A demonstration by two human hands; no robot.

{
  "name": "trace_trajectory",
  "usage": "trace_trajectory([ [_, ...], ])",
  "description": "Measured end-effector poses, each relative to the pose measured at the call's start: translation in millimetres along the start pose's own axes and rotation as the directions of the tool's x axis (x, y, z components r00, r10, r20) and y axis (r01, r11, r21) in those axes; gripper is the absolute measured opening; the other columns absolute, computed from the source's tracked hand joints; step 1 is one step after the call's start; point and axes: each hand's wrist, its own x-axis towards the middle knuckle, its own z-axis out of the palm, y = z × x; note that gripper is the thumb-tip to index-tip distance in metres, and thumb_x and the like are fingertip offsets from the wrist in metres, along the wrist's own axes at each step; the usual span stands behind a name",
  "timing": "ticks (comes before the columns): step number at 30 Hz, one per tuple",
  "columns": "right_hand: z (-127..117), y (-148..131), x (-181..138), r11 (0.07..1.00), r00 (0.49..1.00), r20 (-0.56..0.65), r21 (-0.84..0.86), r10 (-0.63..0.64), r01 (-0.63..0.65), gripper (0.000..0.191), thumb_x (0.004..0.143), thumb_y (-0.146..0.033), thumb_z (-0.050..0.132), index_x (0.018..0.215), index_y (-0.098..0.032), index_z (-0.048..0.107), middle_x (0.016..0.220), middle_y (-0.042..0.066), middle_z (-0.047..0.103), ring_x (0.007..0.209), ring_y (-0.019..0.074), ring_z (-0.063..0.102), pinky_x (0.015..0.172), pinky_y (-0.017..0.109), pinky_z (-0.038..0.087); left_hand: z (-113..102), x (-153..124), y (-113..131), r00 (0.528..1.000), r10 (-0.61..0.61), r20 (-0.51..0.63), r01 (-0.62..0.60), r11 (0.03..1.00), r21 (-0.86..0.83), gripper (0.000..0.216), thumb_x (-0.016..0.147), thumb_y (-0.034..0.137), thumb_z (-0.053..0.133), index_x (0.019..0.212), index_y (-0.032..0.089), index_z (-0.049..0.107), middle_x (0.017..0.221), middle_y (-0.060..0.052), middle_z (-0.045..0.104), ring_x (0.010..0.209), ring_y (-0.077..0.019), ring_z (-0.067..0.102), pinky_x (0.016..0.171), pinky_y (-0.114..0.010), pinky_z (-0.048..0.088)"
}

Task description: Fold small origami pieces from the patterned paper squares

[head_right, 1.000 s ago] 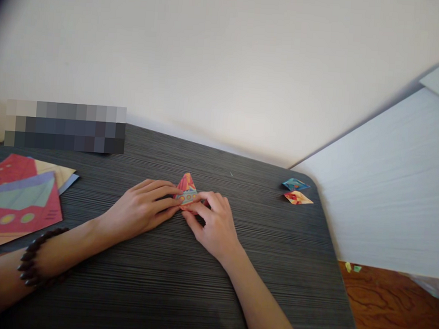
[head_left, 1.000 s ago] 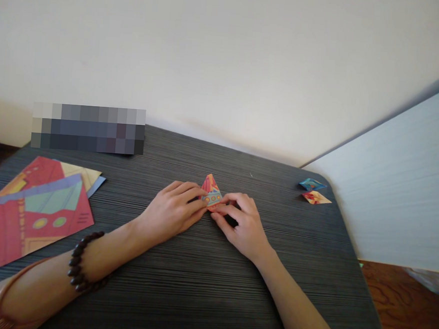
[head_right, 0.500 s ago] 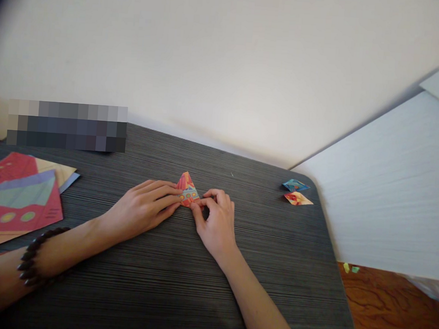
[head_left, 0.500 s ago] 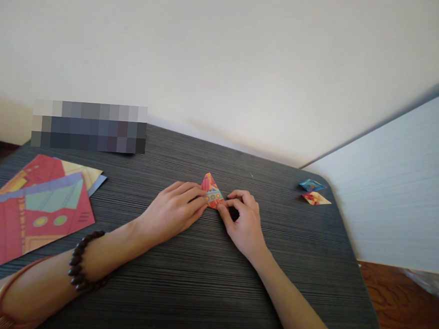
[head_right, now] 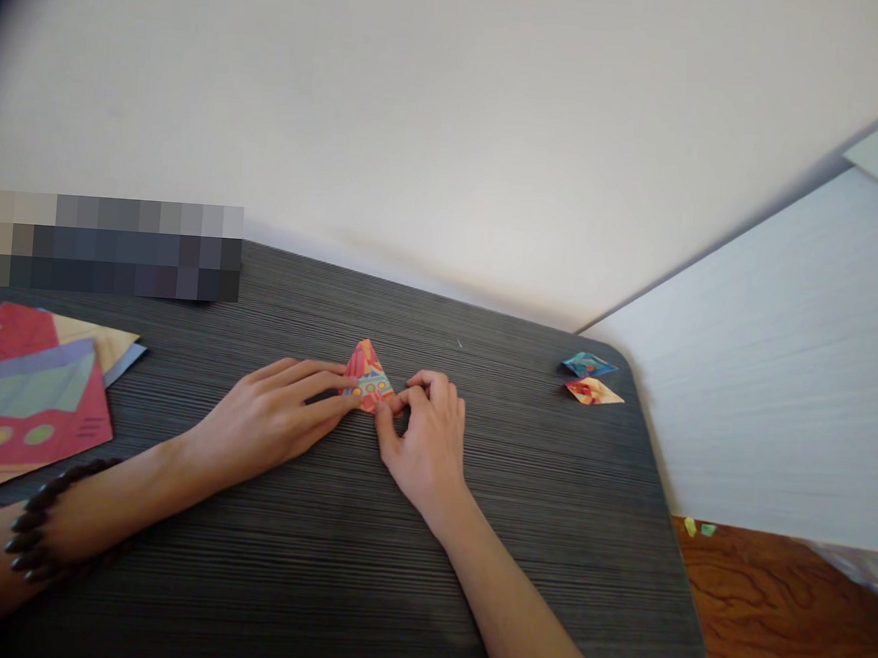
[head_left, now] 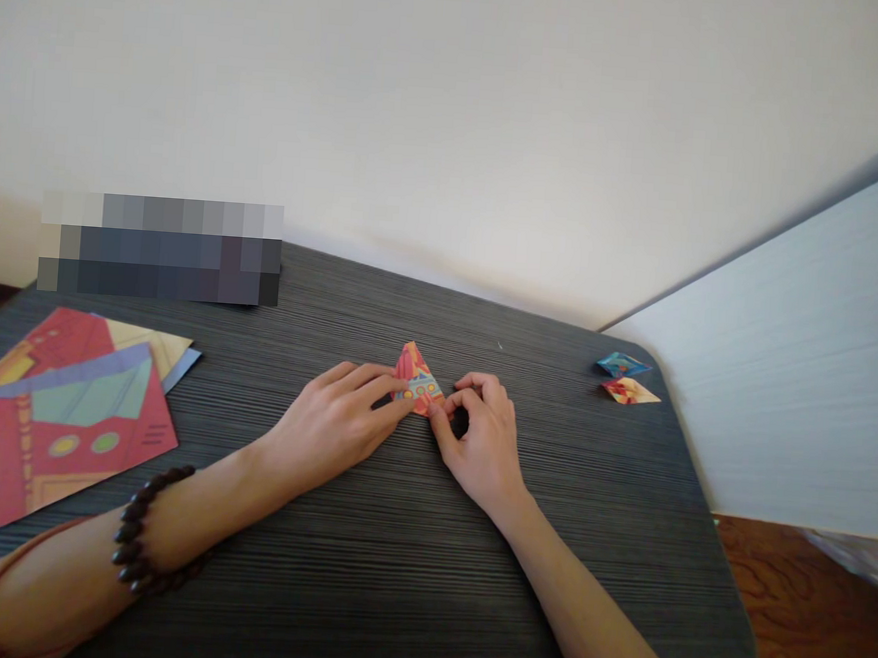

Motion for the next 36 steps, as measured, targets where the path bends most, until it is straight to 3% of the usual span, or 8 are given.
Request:
trace_trajectory([
  [8, -1.0, -1.2, 0.1, 1.000, 1.000, 0.024, -0.020, 0.017, -0.017, 0.022, 0.085, -0.037, 0.056, 0.072, -0.019, 0.058, 0.102, 0.006, 0.053, 0.094, 0.0202, 0.052, 0.082, 0.037, 0.040, -0.8, 0.0, 1.0, 1.000, 0.017, -0.010, -0.016, 1.000, 0.013, 0.022, 0.087, 0.020, 0.052, 0.105, 0.021, 0.064, 0.105, -0.005, 0.067, 0.102, -0.0238, 0.061, 0.080, -0.038, 0.052],
  [14, -2.0, -1.7, 0.0, 0.999, 0.999, 0.045, -0.051, 0.007, -0.005, 0.019, 0.085, -0.035, 0.055, 0.076, -0.019, 0.056, 0.101, 0.006, 0.052, 0.092, 0.0203, 0.052, 0.080, 0.036, 0.040, -2.5, -2.1, 1.8, 0.998, 0.055, -0.004, -0.055, 0.998, 0.029, 0.030, 0.088, 0.022, 0.050, 0.116, 0.024, 0.060, 0.115, -0.006, 0.065, 0.107, -0.0243, 0.060, 0.080, -0.038, 0.052],
  [19, -2.2, -1.7, 0.6, 0.997, 0.998, 0.057, -0.074, -0.009, 0.013, 0.018, 0.087, -0.035, 0.052, 0.079, -0.019, 0.056, 0.100, 0.006, 0.052, 0.090, 0.0198, 0.051, 0.079, 0.036, 0.039, -5.0, -2.6, 3.8, 0.997, 0.063, 0.036, -0.065, 0.996, 0.055, 0.029, 0.088, 0.020, 0.049, 0.114, 0.024, 0.061, 0.118, -0.007, 0.064, 0.110, -0.0254, 0.059, 0.079, -0.040, 0.052],
  [36, -5.7, 0.1, 1.9, 1.000, 0.994, 0.106, -0.027, -0.010, 0.013, 0.006, 0.080, -0.026, 0.057, 0.082, -0.020, 0.057, 0.103, 0.006, 0.052, 0.096, 0.0209, 0.051, 0.082, 0.037, 0.039, -3.9, -0.9, 7.3, 0.999, 0.035, -0.005, -0.034, 0.996, 0.084, 0.024, 0.087, 0.017, 0.050, 0.106, 0.023, 0.063, 0.112, -0.005, 0.067, 0.106, -0.0232, 0.061, 0.070, -0.036, 0.052],
])
